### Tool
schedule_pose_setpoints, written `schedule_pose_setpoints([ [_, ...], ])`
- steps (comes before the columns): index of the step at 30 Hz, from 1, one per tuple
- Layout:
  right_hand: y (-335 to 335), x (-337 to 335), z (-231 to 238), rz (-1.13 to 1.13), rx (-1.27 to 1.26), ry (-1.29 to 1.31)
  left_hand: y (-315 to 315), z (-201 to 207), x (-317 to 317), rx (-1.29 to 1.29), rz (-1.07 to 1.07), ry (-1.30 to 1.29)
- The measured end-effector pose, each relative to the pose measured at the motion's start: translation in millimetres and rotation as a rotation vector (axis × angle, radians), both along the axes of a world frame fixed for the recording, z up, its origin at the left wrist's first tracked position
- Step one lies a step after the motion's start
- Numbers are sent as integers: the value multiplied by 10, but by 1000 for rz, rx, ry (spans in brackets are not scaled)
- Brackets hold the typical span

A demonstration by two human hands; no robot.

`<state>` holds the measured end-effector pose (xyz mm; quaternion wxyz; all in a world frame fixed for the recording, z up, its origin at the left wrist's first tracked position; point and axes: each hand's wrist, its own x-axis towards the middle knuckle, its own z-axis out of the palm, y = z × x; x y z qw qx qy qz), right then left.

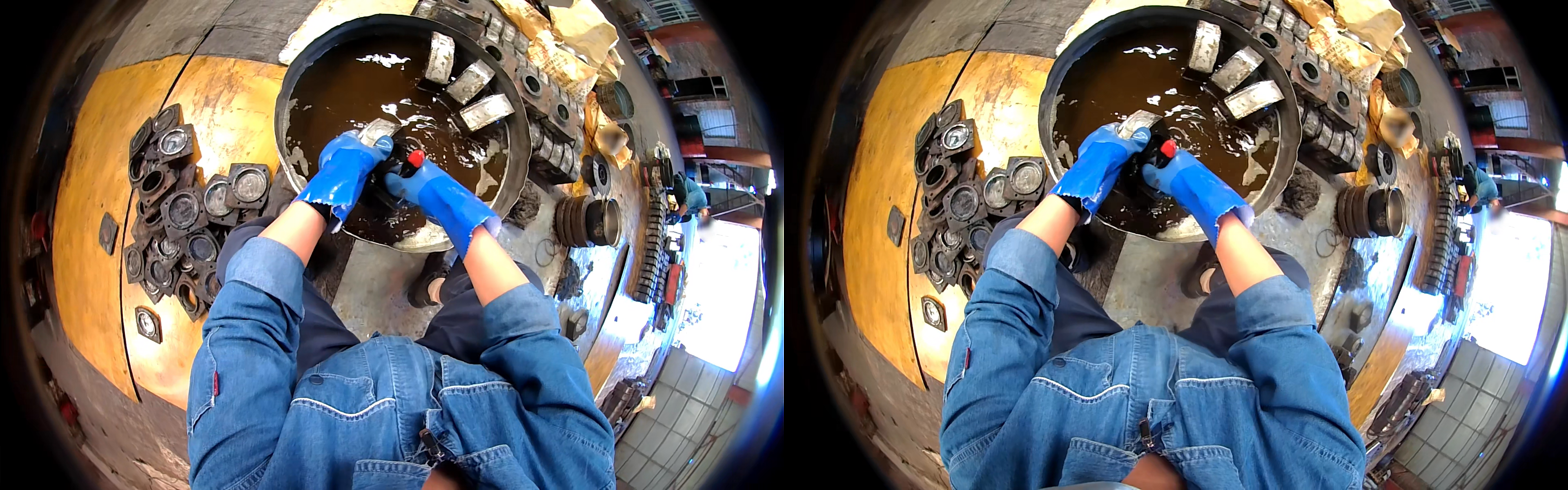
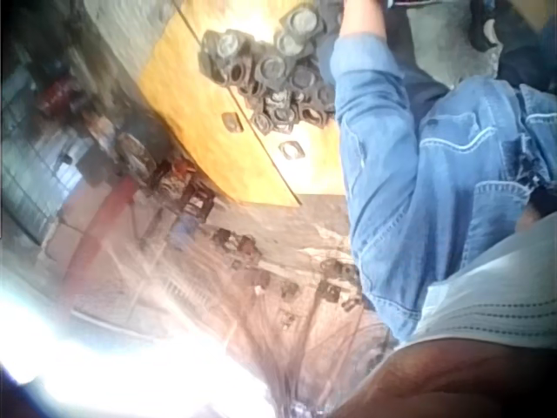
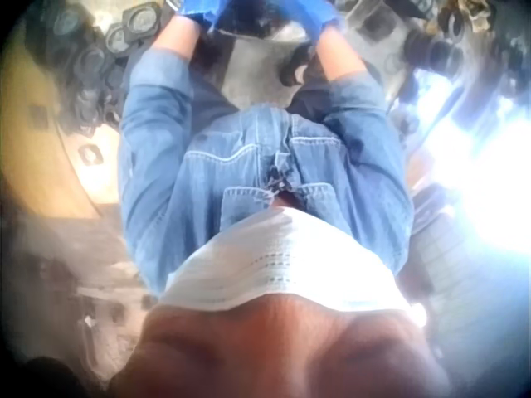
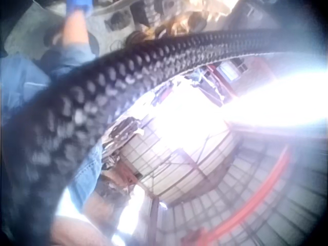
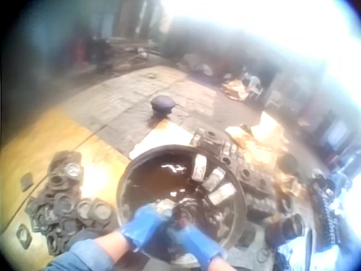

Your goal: The person cleans various metal engine components by dipping them into a basin of liquid and scrubbing them using a brush.

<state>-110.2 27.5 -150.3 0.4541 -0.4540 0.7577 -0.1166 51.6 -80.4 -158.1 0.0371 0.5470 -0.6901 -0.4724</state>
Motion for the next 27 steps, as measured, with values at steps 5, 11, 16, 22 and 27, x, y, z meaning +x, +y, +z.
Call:
schedule_pose_setpoints([
  [5, -24, 226, 178, 44, 49, 143, -39, -104, 4, 28, 13, -60],
  [11, -35, 328, 145, 250, 66, 534, 26, 60, 11, -5, 56, -30],
  [16, 52, -61, -72, -222, -180, 300, -31, -3, -8, -5, 2, -27],
  [22, 186, -78, 43, -856, -435, -306, -8, 8, 89, 15, 12, -6],
  [27, 314, -52, -223, -966, -201, -498, -14, -125, 24, -47, -14, 32],
])
